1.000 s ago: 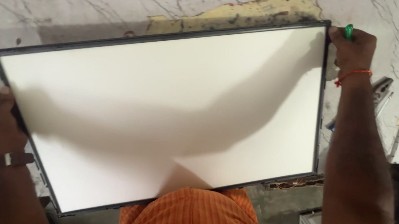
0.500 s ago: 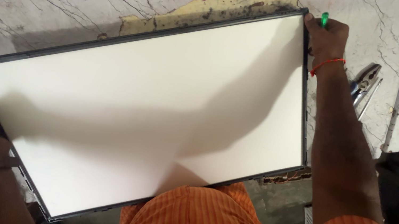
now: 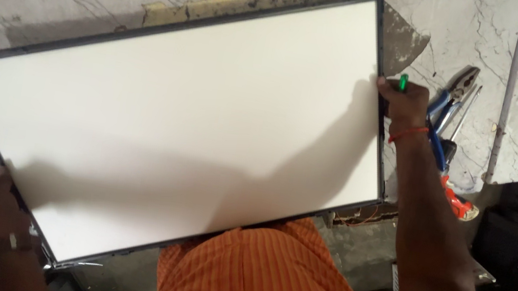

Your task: The person aligns and secures a black plastic frame onto a white rectangular panel using a green screwdriver. They insert screws into the frame corners and tighten them to attach the frame to the panel.

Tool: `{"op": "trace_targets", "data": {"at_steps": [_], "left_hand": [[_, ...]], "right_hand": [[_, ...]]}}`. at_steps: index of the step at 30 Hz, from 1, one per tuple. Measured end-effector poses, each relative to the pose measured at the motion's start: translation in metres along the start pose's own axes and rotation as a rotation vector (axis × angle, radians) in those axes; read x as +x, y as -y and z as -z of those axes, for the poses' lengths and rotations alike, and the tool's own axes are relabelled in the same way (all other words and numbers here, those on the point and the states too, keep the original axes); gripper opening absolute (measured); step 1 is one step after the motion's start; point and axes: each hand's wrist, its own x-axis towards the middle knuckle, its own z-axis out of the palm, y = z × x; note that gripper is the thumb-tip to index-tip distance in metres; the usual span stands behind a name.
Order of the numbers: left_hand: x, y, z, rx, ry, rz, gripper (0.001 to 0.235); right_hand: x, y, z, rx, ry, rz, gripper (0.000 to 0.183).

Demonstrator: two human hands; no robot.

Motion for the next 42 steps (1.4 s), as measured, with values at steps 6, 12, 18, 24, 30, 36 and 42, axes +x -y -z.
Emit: {"op": "trace_targets", "data": {"at_steps": [6,12,18,24,30,36,42], "left_hand": [[-0.003,0.009,-0.023,-1.280,0.066,0.545,0.023],[-0.034,0.019,-0.008,0.283,0.227,-0.180,0.023],[-0.128,0.007,0.020,-1.393,0.166,0.587,0.023],[-0.134,0.009,0.016,-1.278,0.112,0.417,0.023],[-0.132,0.011,-0.009,-1.431,0.026,0.449,0.025],[-0.162,0.026,-0.021,-1.652,0.145,0.461,0.031],[-0.185,0.029,-0.025,-1.818,0.170,0.756,0.029]], "right_hand": [[0.001,0.001,0.000,-0.078,0.001,0.046,0.030],[-0.047,-0.017,0.033,-0.267,0.023,0.014,0.032],[-0.097,-0.077,0.059,-0.219,-0.041,0.006,0.026],[-0.091,-0.095,0.053,-0.147,-0.143,0.037,0.024],[-0.089,-0.089,0.054,-0.140,-0.120,0.063,0.026],[-0.120,-0.105,0.077,-0.295,-0.072,-0.008,0.031],[-0.142,-0.140,0.085,-0.033,-0.097,0.017,0.028]]}}
